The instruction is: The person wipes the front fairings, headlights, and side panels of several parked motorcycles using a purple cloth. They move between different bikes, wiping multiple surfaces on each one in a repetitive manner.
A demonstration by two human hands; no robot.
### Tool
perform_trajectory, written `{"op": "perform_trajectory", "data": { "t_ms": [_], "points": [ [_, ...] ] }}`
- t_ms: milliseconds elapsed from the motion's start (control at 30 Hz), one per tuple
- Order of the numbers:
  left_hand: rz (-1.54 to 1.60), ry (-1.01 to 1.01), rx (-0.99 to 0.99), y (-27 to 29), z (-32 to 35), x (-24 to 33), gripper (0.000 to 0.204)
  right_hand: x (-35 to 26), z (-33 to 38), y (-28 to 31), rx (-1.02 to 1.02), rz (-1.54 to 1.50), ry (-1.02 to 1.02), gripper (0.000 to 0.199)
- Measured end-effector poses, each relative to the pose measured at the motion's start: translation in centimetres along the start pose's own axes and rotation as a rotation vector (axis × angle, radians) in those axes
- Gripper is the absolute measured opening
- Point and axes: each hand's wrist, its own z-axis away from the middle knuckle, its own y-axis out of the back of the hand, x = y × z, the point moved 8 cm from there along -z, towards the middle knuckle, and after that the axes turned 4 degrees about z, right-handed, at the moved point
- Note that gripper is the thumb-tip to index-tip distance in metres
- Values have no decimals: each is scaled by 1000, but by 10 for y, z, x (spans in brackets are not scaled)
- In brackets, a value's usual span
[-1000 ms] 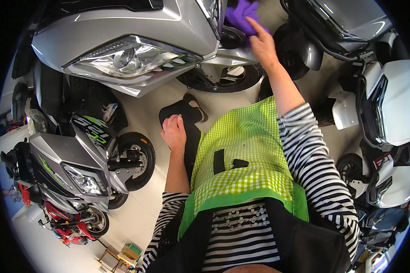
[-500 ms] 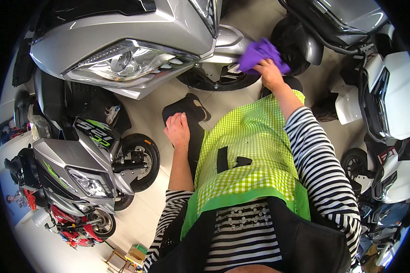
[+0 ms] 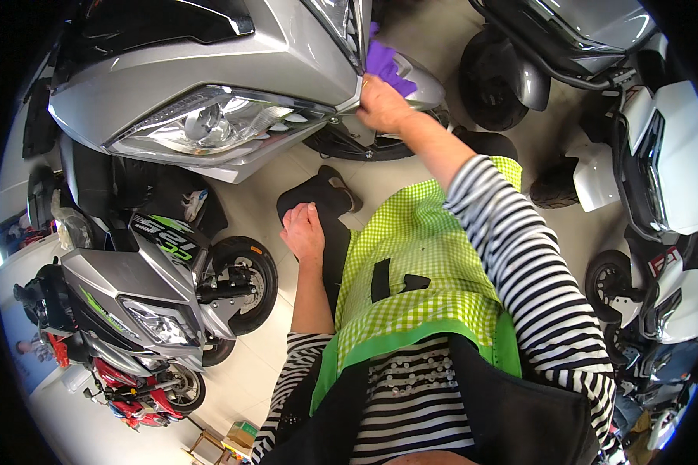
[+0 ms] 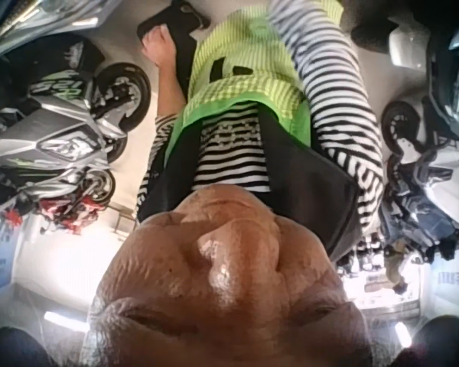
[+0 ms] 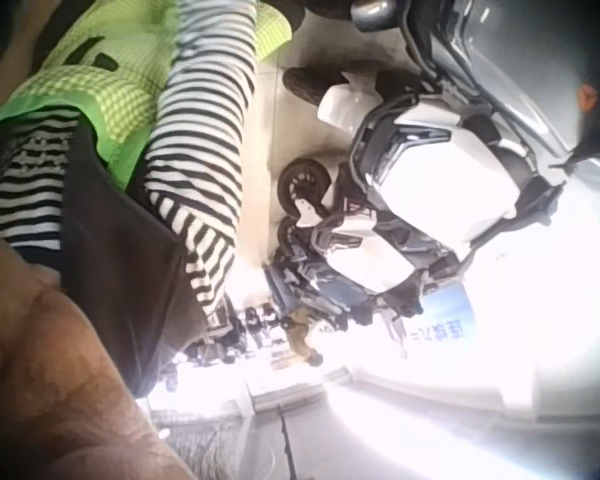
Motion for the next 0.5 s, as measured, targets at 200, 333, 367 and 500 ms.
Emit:
{"op": "perform_trajectory", "data": {
  "t_ms": [200,333,367,500],
  "points": [
    [-18,-3,28,7,3,-6,29,-2,-4,-24,-258,222,-13,41],
    [-18,0,28,6,0,-9,27,23,-8,-13,-265,289,-84,48],
    [-10,-4,27,5,-1,-9,27,32,-10,-12,-254,309,-142,49],
    [1,-22,37,4,-5,-9,29,97,-11,-22,-334,157,-442,54]
  ]
}}
